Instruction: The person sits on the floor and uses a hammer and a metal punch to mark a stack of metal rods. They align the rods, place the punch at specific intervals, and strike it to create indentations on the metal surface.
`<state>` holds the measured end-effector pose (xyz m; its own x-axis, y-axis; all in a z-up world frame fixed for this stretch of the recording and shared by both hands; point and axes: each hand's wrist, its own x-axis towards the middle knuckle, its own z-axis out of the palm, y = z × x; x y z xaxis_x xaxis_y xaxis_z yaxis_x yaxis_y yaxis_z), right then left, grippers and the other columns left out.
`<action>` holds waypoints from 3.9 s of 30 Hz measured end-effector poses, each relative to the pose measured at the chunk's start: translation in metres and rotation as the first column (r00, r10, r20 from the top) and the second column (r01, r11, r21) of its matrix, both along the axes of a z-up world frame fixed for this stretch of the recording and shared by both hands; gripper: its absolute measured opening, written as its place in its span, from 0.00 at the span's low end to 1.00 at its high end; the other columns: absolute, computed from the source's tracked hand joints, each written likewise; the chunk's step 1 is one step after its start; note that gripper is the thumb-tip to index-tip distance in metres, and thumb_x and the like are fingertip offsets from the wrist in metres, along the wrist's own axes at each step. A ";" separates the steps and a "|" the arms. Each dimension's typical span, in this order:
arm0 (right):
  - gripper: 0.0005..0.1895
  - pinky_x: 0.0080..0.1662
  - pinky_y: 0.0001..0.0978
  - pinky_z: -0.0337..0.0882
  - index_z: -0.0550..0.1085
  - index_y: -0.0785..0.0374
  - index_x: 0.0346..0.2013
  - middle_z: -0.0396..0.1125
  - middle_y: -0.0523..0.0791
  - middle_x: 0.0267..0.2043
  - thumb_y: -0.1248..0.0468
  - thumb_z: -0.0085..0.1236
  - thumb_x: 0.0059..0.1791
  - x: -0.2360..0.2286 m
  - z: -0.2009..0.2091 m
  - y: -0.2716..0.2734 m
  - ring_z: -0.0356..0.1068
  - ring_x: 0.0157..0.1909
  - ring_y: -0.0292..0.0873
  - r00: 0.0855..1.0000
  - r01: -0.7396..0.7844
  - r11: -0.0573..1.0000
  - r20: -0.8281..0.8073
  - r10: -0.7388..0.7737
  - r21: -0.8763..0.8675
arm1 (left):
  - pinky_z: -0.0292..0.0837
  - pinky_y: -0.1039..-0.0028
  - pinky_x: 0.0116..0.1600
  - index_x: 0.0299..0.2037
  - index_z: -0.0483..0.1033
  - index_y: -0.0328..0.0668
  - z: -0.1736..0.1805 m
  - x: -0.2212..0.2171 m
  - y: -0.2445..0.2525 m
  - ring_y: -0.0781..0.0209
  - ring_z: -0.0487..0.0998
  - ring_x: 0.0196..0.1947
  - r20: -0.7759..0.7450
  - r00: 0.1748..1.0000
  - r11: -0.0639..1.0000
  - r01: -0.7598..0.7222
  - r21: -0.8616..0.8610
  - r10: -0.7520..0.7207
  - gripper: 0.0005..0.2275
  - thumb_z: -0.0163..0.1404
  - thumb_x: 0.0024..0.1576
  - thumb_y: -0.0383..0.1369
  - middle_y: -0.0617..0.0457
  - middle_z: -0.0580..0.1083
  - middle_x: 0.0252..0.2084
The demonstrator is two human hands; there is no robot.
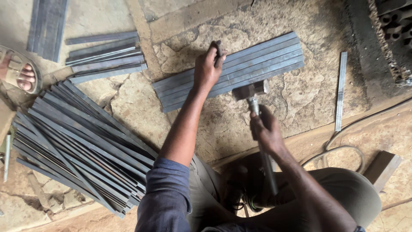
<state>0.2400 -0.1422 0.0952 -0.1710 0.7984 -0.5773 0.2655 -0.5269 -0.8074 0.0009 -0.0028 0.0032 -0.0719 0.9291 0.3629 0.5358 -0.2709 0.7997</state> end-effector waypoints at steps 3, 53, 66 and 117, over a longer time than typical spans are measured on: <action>0.23 0.24 0.30 0.68 0.64 0.66 0.64 0.64 0.43 0.27 0.61 0.47 0.55 0.007 0.027 0.015 0.62 0.23 0.35 0.999 -0.032 0.984 -0.001 0.033 0.177 | 0.80 0.64 0.37 0.47 0.74 0.39 0.003 0.001 0.000 0.53 0.86 0.33 -0.059 0.997 0.992 -0.049 -0.115 0.042 0.08 0.57 0.60 0.29 0.47 0.82 0.35; 0.34 0.23 0.28 0.59 0.56 0.59 0.72 0.54 0.36 0.19 0.46 0.42 0.55 -0.025 -0.035 -0.038 0.53 0.19 0.31 0.979 -0.200 0.879 -0.121 0.163 -0.432 | 0.90 0.59 0.49 0.51 0.61 0.41 -0.048 -0.015 -0.001 0.52 0.86 0.44 0.720 0.669 0.933 0.112 -0.342 0.184 0.09 0.47 0.64 0.24 0.42 0.80 0.45; 0.33 0.23 0.28 0.58 0.57 0.59 0.74 0.57 0.38 0.22 0.46 0.40 0.57 -0.025 -0.020 -0.029 0.55 0.21 0.33 0.979 -0.195 0.878 -0.137 0.149 -0.438 | 0.86 0.67 0.48 0.53 0.61 0.37 -0.044 -0.007 0.001 0.56 0.85 0.45 0.329 0.943 0.976 0.019 -0.215 0.054 0.13 0.50 0.63 0.24 0.44 0.79 0.44; 0.29 0.20 0.32 0.63 0.58 0.58 0.63 0.56 0.39 0.22 0.44 0.43 0.54 -0.042 -0.031 -0.046 0.54 0.17 0.33 0.979 -0.202 0.815 -0.122 0.162 -0.543 | 0.88 0.57 0.53 0.49 0.61 0.43 -0.037 -0.020 -0.011 0.50 0.85 0.49 0.741 0.662 0.895 0.258 -0.363 0.110 0.09 0.46 0.64 0.21 0.41 0.80 0.47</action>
